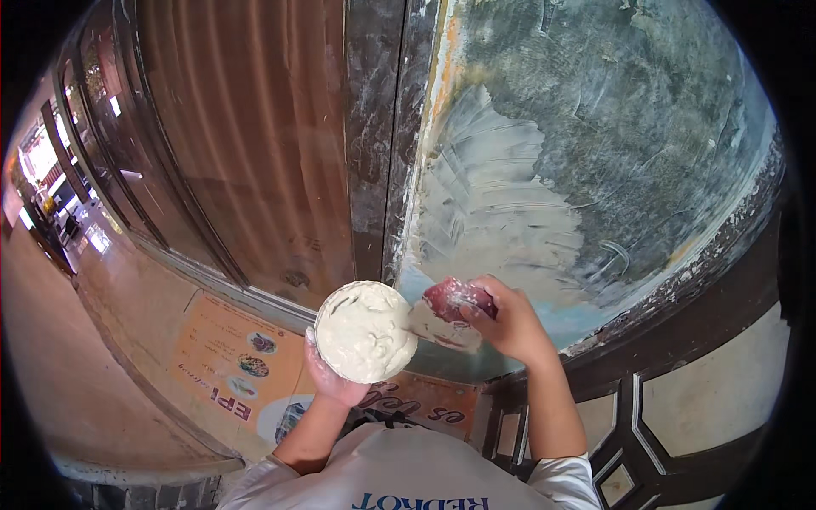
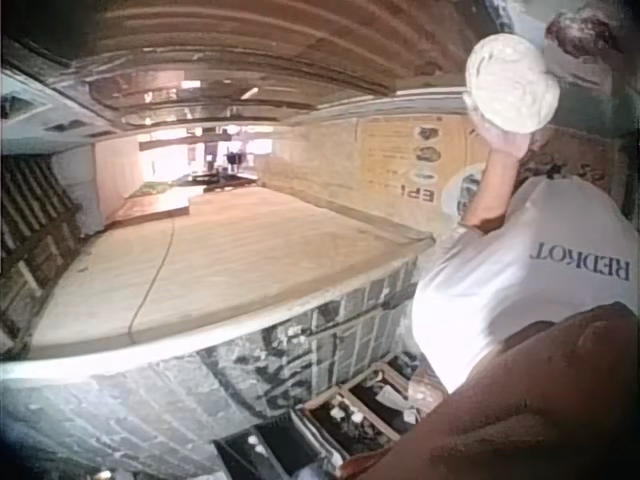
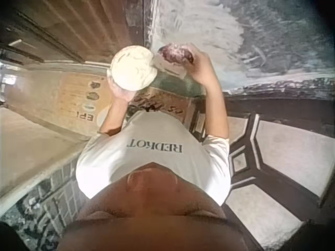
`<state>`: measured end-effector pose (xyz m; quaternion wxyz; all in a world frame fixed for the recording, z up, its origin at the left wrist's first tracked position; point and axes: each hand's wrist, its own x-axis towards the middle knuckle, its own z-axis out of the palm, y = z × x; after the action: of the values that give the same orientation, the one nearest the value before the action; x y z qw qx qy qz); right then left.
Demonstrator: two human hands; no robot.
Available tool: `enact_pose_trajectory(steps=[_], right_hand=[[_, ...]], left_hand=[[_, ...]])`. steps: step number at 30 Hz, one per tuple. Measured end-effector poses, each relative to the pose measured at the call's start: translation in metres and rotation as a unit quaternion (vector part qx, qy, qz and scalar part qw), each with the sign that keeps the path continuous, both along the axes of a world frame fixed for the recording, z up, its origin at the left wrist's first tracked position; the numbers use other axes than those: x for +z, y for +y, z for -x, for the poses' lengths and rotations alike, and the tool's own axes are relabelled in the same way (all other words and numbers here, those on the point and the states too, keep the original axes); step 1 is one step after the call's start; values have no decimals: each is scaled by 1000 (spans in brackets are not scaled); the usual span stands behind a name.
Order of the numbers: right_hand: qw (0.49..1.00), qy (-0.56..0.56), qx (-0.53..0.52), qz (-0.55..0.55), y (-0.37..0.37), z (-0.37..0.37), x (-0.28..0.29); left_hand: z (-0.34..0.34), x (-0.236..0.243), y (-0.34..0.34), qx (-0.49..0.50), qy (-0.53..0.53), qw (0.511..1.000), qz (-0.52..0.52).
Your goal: The person applies a coating of white putty to a section of wall using a putty knife. They pick up the putty from a round container and spread it across the surface with multiple strokes.
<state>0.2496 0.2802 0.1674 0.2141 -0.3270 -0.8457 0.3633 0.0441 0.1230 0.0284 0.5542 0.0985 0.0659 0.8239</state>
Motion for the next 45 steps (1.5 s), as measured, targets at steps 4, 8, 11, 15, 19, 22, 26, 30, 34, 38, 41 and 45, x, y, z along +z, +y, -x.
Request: enact_pose_trajectory(steps=[4,8,11,15,19,22,26,30,34,38,41,45], right_hand=[[999,53,11,-1,13,12,-28],[995,62,-18,-78,11,15,-30],[990,8,-5,-143,-1,14,-24],[970,-55,40,-233,-24,4,-14],[921,-73,46,-381,-33,0,-27],[906,-65,58,-413,-36,-2,-26],[898,-42,53,-435,-33,-11,-33],[924,-16,90,-372,-28,-26,-37],[936,70,84,-336,-21,-39,-54],[950,105,18,-295,-9,-50,-78],[950,108,-24,-292,-3,-61,-95],[952,117,-53,-277,3,-78,-101]], left_hand=[[-6,5,-3,-11,10,1000,13],[-7,3,-7,-36,2,999,1],[-6,1,-10,-38,-4,999,7],[-5,-2,-14,-44,-6,999,6],[-13,3,-14,-39,20,999,29],[-20,1,-15,-52,30,997,37],[-31,6,-15,-70,28,997,21],[-39,7,-13,-79,16,996,31],[-49,10,-9,-91,14,995,28],[-61,5,-8,-103,14,994,27],[-75,8,-4,-96,44,994,35],[-91,7,-1,-94,25,994,55]])
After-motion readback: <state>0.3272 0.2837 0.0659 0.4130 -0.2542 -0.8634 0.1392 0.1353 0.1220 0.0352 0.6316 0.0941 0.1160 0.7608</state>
